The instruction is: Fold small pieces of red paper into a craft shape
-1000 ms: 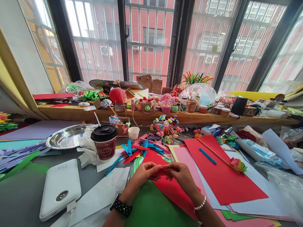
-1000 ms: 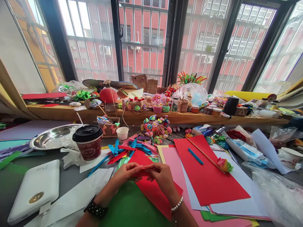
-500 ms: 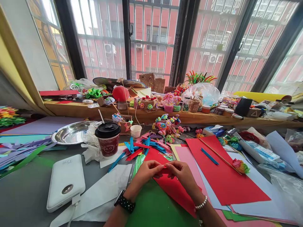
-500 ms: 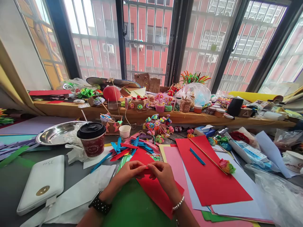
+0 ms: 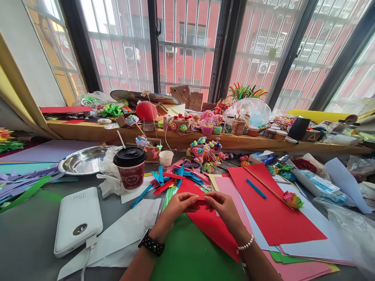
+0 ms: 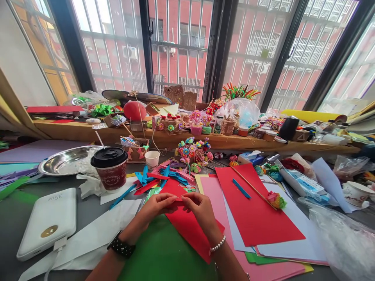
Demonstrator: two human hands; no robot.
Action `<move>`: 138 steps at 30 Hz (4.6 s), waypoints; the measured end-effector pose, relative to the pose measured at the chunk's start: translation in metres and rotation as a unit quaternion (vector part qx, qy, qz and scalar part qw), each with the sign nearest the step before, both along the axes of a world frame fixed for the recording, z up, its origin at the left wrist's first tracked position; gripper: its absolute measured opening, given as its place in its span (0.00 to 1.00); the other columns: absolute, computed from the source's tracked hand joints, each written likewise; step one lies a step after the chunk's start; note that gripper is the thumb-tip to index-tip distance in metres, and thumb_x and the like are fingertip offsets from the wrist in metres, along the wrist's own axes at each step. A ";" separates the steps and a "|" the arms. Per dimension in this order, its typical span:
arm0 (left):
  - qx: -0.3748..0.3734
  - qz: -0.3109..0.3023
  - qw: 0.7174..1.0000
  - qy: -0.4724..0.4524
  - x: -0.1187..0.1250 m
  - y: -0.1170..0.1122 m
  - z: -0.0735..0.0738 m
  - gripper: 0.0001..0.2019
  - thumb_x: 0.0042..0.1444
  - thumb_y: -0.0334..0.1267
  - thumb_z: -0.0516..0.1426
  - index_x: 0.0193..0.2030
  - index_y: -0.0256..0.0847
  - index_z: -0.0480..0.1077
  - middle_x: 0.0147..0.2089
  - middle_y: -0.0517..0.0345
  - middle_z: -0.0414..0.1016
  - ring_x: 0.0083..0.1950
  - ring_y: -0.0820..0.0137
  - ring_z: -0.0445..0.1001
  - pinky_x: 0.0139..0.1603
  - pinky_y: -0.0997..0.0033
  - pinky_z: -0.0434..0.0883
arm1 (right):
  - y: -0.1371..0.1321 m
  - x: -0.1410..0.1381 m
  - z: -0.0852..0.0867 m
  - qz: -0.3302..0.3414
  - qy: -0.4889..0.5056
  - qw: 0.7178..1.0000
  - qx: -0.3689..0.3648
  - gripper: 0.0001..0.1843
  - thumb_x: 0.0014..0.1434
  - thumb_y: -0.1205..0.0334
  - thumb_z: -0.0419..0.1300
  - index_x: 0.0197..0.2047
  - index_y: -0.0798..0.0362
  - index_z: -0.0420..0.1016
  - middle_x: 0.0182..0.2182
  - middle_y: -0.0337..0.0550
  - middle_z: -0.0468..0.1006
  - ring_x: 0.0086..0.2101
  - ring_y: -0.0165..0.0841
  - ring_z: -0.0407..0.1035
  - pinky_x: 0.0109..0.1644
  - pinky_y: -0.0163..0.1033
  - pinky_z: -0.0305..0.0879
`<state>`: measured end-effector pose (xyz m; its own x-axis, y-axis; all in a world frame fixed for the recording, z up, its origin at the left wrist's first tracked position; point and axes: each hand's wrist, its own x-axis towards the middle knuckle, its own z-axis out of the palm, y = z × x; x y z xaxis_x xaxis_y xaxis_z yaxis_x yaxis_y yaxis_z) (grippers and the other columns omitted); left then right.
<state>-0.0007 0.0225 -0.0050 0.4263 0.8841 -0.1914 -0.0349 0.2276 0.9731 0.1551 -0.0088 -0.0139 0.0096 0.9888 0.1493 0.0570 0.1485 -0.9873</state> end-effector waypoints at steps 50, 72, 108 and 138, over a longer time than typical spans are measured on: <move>0.112 0.027 0.993 0.033 0.000 0.001 -0.002 0.15 0.40 0.43 0.58 0.33 0.34 0.72 0.31 0.52 0.74 0.33 0.68 0.70 0.34 0.72 0.67 | -0.002 -0.001 0.004 0.005 0.003 1.000 0.018 0.14 0.46 0.54 0.57 0.34 0.56 0.71 0.26 0.42 0.73 0.22 0.28 0.66 0.26 0.33 0.63; 0.046 0.061 0.997 -0.008 0.003 -0.002 -0.001 0.14 0.37 0.42 0.60 0.30 0.36 0.71 0.31 0.55 0.73 0.34 0.67 0.71 0.35 0.72 0.68 | 0.000 -0.002 -0.001 -0.035 0.023 0.998 -0.041 0.18 0.44 0.49 0.57 0.24 0.58 0.70 0.17 0.40 0.71 0.17 0.26 0.63 0.18 0.30 0.56; 0.078 0.029 0.996 0.029 0.003 -0.004 0.001 0.13 0.40 0.45 0.57 0.23 0.34 0.69 0.20 0.59 0.71 0.22 0.71 0.70 0.26 0.74 0.66 | 0.000 -0.002 -0.002 -0.017 -0.046 0.999 -0.006 0.18 0.48 0.48 0.53 0.20 0.55 0.65 0.13 0.35 0.66 0.13 0.24 0.57 0.17 0.29 0.51; 0.118 -0.001 0.989 0.089 -0.002 0.004 -0.009 0.13 0.41 0.43 0.55 0.25 0.34 0.71 0.23 0.57 0.72 0.25 0.69 0.72 0.25 0.75 0.67 | 0.002 -0.002 -0.008 0.028 -0.178 0.983 0.032 0.15 0.52 0.53 0.50 0.23 0.56 0.64 0.17 0.37 0.66 0.18 0.27 0.62 0.22 0.30 0.56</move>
